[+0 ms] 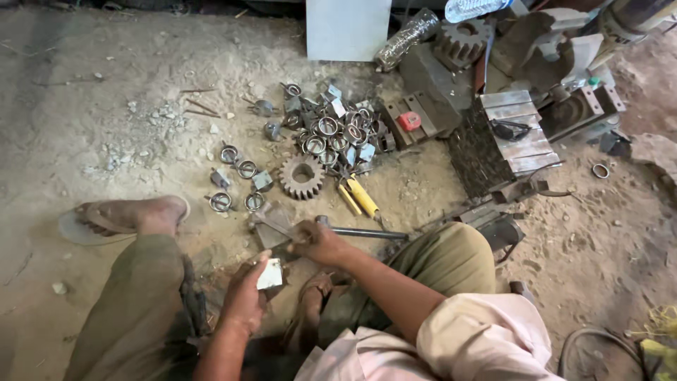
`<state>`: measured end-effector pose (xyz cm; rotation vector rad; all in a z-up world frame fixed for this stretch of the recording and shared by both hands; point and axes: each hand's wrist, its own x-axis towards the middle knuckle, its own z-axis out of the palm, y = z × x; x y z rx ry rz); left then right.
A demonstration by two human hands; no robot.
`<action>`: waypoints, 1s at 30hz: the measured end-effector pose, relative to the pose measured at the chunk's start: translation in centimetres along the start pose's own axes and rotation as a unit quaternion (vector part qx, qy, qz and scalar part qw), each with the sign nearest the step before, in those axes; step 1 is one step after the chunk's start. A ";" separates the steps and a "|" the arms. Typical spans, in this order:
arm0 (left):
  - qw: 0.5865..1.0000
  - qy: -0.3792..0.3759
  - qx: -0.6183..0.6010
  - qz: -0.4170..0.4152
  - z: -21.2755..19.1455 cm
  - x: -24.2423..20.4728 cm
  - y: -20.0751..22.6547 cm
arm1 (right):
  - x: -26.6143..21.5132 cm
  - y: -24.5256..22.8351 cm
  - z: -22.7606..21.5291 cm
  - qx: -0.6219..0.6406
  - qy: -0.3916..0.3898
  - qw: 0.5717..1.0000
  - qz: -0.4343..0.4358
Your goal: The person sits on the floor and uses a hammer to strike small metal rings placed on a metal block. After hammering several pieces, the person picks up a blue plastic bag and places the finished metal rings into it.
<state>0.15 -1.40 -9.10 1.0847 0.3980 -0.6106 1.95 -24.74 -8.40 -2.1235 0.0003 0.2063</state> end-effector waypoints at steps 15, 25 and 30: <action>0.970 0.053 0.186 0.145 -3.0 3.4 -1.5 | 0.9 7.3 2.4 -0.075 -0.005 0.997 0.004; 0.755 0.139 0.543 0.341 1.4 5.5 2.0 | -3.1 3.2 -2.6 0.132 0.061 0.983 0.111; 0.703 0.130 0.586 0.382 4.2 8.5 3.1 | -4.2 4.7 -2.1 -0.023 0.145 0.989 0.011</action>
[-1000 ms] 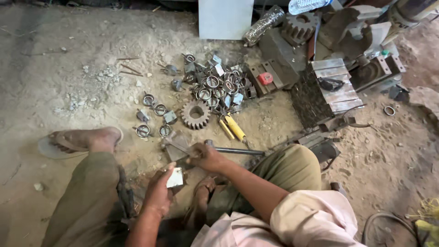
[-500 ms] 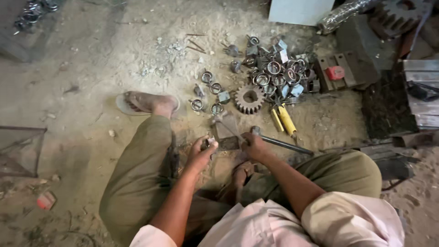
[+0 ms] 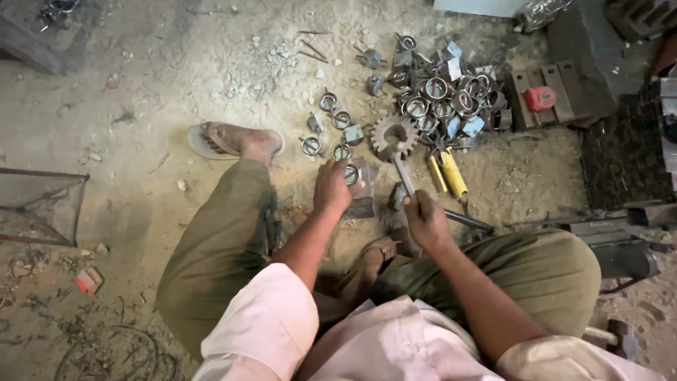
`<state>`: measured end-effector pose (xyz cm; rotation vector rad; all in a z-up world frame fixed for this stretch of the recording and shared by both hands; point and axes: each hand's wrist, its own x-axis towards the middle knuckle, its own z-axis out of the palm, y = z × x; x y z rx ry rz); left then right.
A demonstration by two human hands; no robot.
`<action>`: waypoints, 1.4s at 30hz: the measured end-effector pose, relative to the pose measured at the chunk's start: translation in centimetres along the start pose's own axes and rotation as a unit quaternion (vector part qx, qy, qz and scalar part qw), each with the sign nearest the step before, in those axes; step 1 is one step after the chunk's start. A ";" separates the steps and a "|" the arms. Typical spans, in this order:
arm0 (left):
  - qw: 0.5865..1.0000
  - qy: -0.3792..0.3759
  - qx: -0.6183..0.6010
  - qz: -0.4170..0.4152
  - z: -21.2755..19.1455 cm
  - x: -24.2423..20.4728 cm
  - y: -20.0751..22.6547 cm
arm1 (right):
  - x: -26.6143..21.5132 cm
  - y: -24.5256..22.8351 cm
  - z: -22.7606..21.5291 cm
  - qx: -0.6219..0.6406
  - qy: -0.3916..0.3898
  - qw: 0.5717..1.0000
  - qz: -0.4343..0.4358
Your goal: The person sits on the floor and uses a hammer to strike small metal rings placed on a metal block. After hammering several pieces, the person picks up a blue plastic bag and places the finished metal rings into it.
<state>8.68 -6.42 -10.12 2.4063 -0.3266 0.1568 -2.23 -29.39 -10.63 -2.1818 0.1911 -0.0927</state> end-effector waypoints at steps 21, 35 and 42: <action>0.999 -0.026 -0.001 0.023 1.8 0.6 -2.3 | -1.4 -3.7 -0.7 -0.029 0.104 0.985 -0.131; 0.998 0.014 -0.050 0.031 1.9 0.4 -3.1 | 0.0 -3.6 1.0 -0.072 0.038 0.994 -0.078; 0.995 -0.043 -0.033 -0.084 -0.5 0.5 0.4 | -0.1 -1.6 1.6 -0.104 -0.024 0.994 -0.034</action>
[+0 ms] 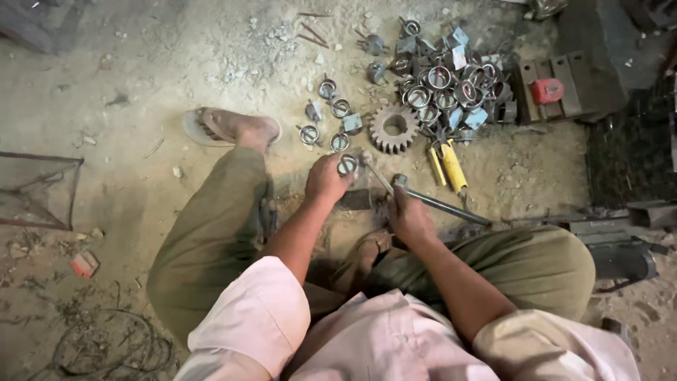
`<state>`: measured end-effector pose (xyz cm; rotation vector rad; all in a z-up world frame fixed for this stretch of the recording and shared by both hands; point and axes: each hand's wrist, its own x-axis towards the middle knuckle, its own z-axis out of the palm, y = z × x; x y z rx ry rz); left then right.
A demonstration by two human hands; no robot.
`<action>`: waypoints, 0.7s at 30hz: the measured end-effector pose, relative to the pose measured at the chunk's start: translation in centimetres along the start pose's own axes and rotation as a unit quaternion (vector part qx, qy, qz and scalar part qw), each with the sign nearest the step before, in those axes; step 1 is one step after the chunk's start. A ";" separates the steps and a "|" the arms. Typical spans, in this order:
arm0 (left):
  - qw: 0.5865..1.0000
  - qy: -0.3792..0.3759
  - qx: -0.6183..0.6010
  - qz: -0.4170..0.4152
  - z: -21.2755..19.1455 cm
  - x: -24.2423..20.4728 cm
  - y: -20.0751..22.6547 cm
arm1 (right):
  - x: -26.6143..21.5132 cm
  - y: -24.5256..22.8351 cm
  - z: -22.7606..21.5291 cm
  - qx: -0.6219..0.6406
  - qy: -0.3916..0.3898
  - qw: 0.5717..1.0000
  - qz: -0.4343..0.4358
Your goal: The person sits on the floor and uses a hammer to strike small metal rings placed on a metal block. After hammering several pieces, the person picks up a blue plastic bag and places the finished metal rings into it.
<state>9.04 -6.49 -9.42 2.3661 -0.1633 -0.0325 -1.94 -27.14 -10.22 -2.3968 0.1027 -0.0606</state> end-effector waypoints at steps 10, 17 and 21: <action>0.941 0.069 0.156 0.293 -1.5 0.2 -2.0 | -0.4 -1.5 -3.4 0.066 0.059 0.995 -0.035; 0.993 -0.071 0.097 0.004 -0.6 -0.2 -1.1 | 0.0 -2.3 -4.3 0.092 0.092 0.987 -0.093; 0.977 0.030 0.094 0.189 0.6 0.0 -2.8 | -0.3 -2.5 -4.2 0.075 0.079 0.993 -0.051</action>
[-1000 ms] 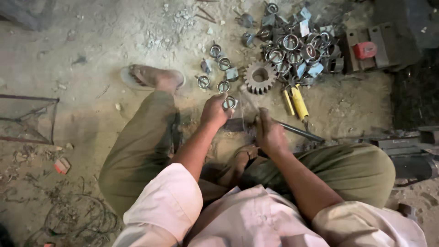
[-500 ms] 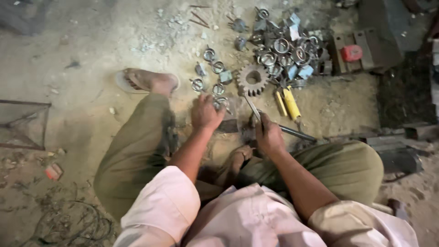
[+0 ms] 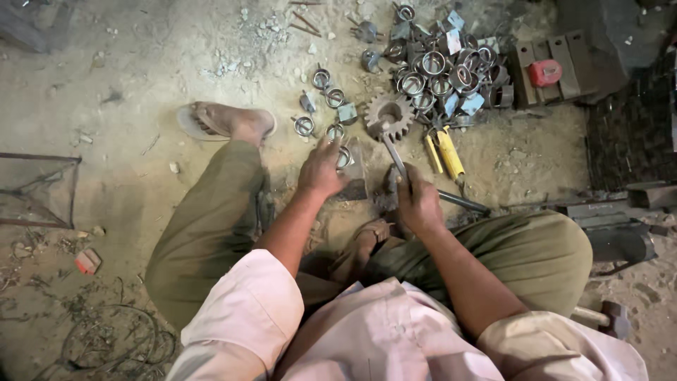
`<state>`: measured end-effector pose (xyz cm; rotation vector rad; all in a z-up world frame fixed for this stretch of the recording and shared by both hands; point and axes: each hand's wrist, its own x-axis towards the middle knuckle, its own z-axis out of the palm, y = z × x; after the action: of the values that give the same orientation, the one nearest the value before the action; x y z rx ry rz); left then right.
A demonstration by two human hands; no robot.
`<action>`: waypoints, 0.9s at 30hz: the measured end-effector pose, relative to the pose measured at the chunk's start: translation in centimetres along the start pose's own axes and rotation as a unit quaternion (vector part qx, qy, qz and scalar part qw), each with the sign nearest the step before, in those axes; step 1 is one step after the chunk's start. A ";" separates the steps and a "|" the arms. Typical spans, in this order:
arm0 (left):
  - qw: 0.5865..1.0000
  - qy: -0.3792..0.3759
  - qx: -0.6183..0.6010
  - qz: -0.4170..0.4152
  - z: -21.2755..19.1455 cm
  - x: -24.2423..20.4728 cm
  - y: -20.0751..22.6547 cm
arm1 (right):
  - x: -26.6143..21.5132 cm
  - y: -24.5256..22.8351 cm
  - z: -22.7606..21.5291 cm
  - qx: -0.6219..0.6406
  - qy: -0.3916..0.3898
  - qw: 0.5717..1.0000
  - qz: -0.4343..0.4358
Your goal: The person sits on the floor and uses a hammer to strike small metal rings placed on a metal block. After hammering several pieces, the person picks up a blue plastic bag and places the finished metal rings into it.
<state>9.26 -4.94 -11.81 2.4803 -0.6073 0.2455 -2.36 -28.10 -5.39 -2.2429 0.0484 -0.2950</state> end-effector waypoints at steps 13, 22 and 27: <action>0.995 -0.037 -0.064 -0.072 0.8 0.5 -0.6 | -1.1 0.5 2.4 0.002 0.012 0.996 -0.090; 0.992 -0.044 -0.070 -0.101 1.2 0.6 -0.9 | -1.8 2.9 4.1 0.029 0.039 0.995 -0.087; 0.991 -0.042 -0.040 -0.123 1.1 0.8 -0.2 | -1.8 6.2 5.9 -0.127 -0.085 0.988 0.025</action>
<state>10.14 -5.70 -12.58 2.4670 -0.3312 0.0203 -2.36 -27.34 -14.11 -2.5085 0.0543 -0.0710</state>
